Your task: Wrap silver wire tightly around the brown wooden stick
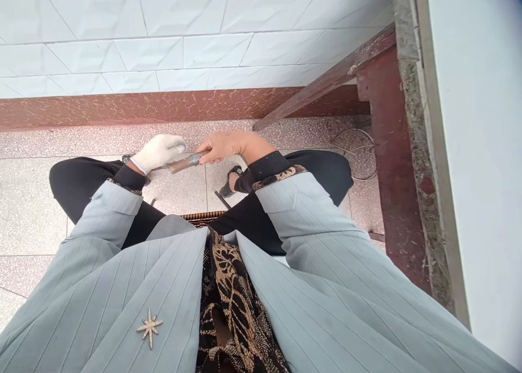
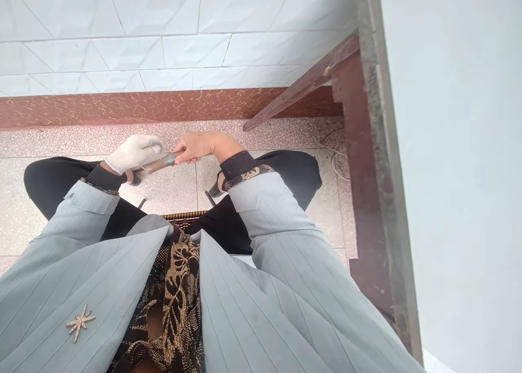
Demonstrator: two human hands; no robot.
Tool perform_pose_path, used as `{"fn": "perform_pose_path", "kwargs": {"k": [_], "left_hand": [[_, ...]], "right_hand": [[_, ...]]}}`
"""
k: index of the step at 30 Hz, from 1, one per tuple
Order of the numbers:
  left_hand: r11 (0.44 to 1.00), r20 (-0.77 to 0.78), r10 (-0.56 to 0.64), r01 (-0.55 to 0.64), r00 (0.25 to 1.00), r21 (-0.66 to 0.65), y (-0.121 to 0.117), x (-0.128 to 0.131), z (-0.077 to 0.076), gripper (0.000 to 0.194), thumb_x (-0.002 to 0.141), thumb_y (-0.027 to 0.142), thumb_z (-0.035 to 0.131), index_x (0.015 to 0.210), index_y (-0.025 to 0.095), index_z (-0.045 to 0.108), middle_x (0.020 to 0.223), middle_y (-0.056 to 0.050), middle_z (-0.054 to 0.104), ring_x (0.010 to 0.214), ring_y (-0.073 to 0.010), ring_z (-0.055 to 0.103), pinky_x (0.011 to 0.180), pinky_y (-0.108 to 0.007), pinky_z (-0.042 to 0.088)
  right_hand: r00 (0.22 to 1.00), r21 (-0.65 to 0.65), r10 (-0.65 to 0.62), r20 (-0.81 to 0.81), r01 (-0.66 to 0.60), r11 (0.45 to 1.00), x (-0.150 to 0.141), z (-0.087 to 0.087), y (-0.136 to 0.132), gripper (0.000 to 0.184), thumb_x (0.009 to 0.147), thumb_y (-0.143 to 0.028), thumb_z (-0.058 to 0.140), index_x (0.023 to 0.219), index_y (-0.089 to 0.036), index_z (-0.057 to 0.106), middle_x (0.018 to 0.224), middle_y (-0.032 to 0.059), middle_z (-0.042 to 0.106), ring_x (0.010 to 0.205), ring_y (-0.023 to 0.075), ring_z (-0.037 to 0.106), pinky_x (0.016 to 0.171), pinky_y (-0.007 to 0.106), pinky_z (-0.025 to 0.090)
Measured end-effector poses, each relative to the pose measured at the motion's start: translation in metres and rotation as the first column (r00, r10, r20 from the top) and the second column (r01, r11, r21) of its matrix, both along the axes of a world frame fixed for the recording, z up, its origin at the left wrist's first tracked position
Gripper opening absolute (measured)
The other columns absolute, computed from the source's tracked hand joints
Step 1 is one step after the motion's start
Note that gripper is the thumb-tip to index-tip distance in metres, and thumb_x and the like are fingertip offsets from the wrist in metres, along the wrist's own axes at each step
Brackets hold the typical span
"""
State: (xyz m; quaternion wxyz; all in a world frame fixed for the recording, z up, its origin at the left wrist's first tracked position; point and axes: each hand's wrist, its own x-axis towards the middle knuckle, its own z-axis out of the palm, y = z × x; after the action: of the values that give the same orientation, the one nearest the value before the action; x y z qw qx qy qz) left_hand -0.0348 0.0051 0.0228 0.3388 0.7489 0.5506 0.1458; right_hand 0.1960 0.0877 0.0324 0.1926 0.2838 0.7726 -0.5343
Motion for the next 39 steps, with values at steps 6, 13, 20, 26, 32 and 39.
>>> {"fn": "perform_pose_path", "kwargs": {"k": [6, 13, 20, 26, 32, 39], "left_hand": [[0.988, 0.326, 0.096, -0.051, 0.94, -0.143, -0.001, 0.002, -0.011, 0.021, 0.09, 0.034, 0.056, 0.092, 0.018, 0.07, 0.076, -0.003, 0.064, 0.072, -0.0171, 0.059, 0.074, -0.033, 0.053], [0.987, 0.212, -0.002, 0.036, 0.977, -0.155, -0.009, 0.016, 0.0, 0.024, 0.092, 0.034, 0.052, 0.091, 0.017, 0.07, 0.081, -0.002, 0.067, 0.079, -0.0163, 0.06, 0.082, -0.033, 0.054], [0.998, 0.162, -0.03, 0.038, 0.986, -0.045, -0.009, 0.012, 0.011, 0.026, 0.09, 0.029, 0.051, 0.094, 0.017, 0.073, 0.093, -0.003, 0.073, 0.092, -0.0183, 0.065, 0.094, -0.034, 0.051], [0.995, 0.19, 0.074, -0.086, 0.979, 0.057, -0.008, 0.004, 0.019, 0.021, 0.09, 0.026, 0.051, 0.085, 0.018, 0.07, 0.083, -0.003, 0.069, 0.085, -0.0166, 0.062, 0.088, -0.032, 0.05], [0.983, 0.202, 0.159, -0.173, 0.967, 0.054, -0.004, 0.001, 0.022, 0.018, 0.09, 0.024, 0.052, 0.085, 0.018, 0.067, 0.074, -0.001, 0.061, 0.077, -0.0155, 0.057, 0.08, -0.032, 0.047], [0.957, 0.35, 0.197, -0.102, 0.916, -0.271, 0.0, 0.006, -0.004, 0.016, 0.087, 0.033, 0.061, 0.088, 0.018, 0.065, 0.069, 0.0, 0.054, 0.063, -0.0127, 0.046, 0.061, -0.027, 0.04]], "right_hand": [[0.952, -0.053, -0.143, -0.27, 0.134, 0.99, 0.015, 0.024, 0.001, 0.027, 0.091, -0.045, 0.075, 0.092, -0.018, 0.073, 0.065, -0.0038, 0.056, 0.06, 0.0091, 0.049, 0.062, 0.024, 0.039], [0.71, 0.153, -0.616, -0.341, 0.688, 0.709, 0.007, 0.014, 0.008, 0.033, 0.103, -0.049, 0.057, 0.098, -0.018, 0.068, 0.071, 0.0019, 0.059, 0.063, 0.0139, 0.051, 0.062, 0.028, 0.044], [0.891, 0.489, -0.45, -0.053, 0.416, 0.766, 0.009, -0.004, 0.013, 0.028, 0.095, -0.039, 0.068, 0.104, -0.014, 0.076, 0.076, 0.0042, 0.059, 0.076, 0.0187, 0.055, 0.071, 0.033, 0.038], [0.953, 0.4, -0.303, 0.028, 0.267, 0.877, 0.008, -0.003, 0.008, 0.022, 0.092, -0.036, 0.072, 0.101, -0.018, 0.079, 0.069, 0.0011, 0.056, 0.068, 0.0163, 0.053, 0.067, 0.032, 0.036], [0.999, 0.119, -0.046, -0.001, 0.046, 0.992, 0.004, 0.002, -0.002, 0.014, 0.09, -0.031, 0.073, 0.094, -0.019, 0.078, 0.063, -0.0028, 0.056, 0.06, 0.0116, 0.05, 0.063, 0.027, 0.035], [0.945, 0.018, -0.102, -0.311, 0.114, 0.993, 0.014, 0.019, -0.007, 0.024, 0.091, -0.038, 0.074, 0.103, -0.017, 0.076, 0.068, -0.0028, 0.057, 0.064, 0.01, 0.05, 0.064, 0.025, 0.037]]}}
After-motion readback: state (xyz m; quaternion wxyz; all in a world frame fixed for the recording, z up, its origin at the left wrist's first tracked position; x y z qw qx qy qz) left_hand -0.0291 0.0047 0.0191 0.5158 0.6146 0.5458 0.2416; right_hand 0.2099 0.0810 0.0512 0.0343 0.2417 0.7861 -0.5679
